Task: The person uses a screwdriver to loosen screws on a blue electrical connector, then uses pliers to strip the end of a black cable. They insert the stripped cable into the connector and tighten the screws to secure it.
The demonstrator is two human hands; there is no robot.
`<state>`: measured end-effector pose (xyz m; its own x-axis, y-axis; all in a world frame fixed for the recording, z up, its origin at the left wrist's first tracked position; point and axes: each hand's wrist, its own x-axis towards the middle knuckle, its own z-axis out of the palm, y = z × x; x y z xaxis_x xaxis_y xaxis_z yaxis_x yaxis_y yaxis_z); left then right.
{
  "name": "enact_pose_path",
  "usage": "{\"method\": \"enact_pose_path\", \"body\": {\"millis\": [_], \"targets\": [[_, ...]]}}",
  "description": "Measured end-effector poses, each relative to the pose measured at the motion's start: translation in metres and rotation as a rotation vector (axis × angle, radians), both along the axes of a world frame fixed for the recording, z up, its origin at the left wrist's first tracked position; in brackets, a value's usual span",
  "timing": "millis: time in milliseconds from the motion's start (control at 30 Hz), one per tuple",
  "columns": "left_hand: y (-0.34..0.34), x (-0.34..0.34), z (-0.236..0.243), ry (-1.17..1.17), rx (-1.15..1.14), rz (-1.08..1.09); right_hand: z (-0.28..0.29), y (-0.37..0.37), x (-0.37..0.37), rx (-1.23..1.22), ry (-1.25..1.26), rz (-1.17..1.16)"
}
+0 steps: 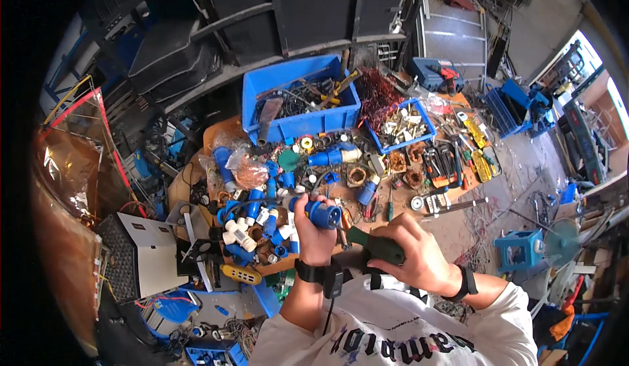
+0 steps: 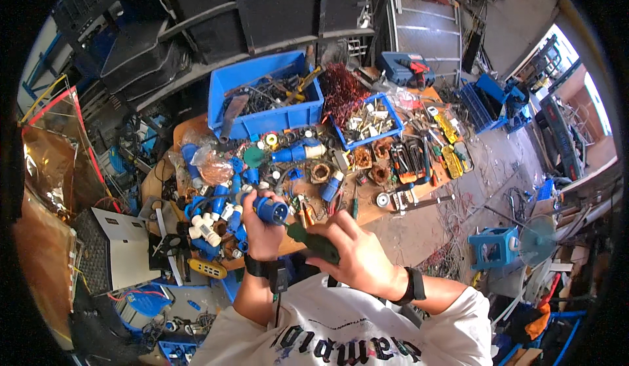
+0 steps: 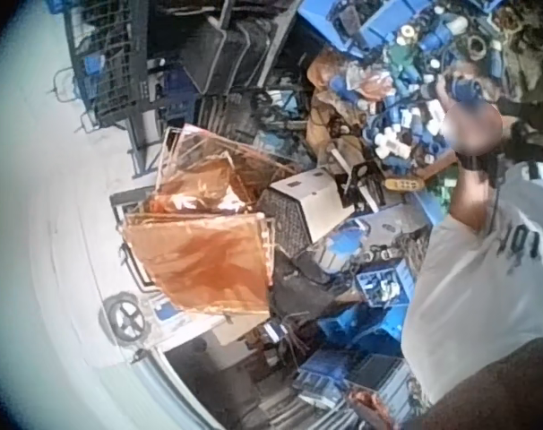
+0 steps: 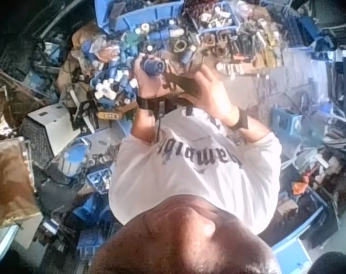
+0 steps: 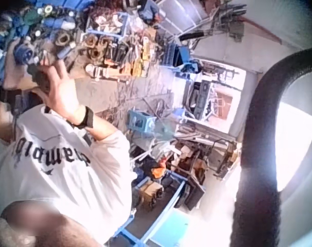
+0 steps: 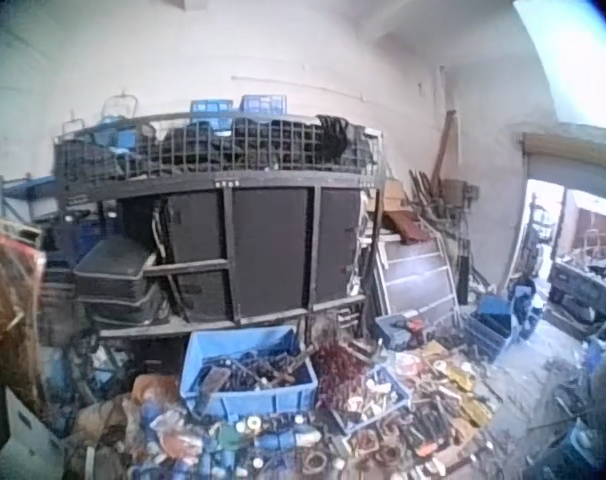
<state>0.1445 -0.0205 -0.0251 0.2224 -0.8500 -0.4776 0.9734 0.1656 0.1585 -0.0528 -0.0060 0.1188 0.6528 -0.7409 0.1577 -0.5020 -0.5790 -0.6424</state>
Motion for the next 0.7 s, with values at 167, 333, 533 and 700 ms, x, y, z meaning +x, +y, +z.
{"method": "enact_pose_path", "body": {"millis": [167,333,533,700], "targets": [[-0.009,-0.009,0.011,0.257,-0.074,-0.041,-0.009,-0.016,-0.017,-0.017,-0.297,-0.016],[-0.015,-0.019,0.020,0.576,-0.218,-0.008,-0.001,-0.036,-0.041,-0.200,-0.467,0.037],[-0.029,-0.051,0.030,0.711,-0.241,0.037,-0.010,-0.069,-0.073,-0.179,-0.619,0.133],[-0.039,-0.074,0.031,0.722,-0.243,0.167,-0.027,-0.091,-0.087,-0.129,-0.625,0.208]]}}
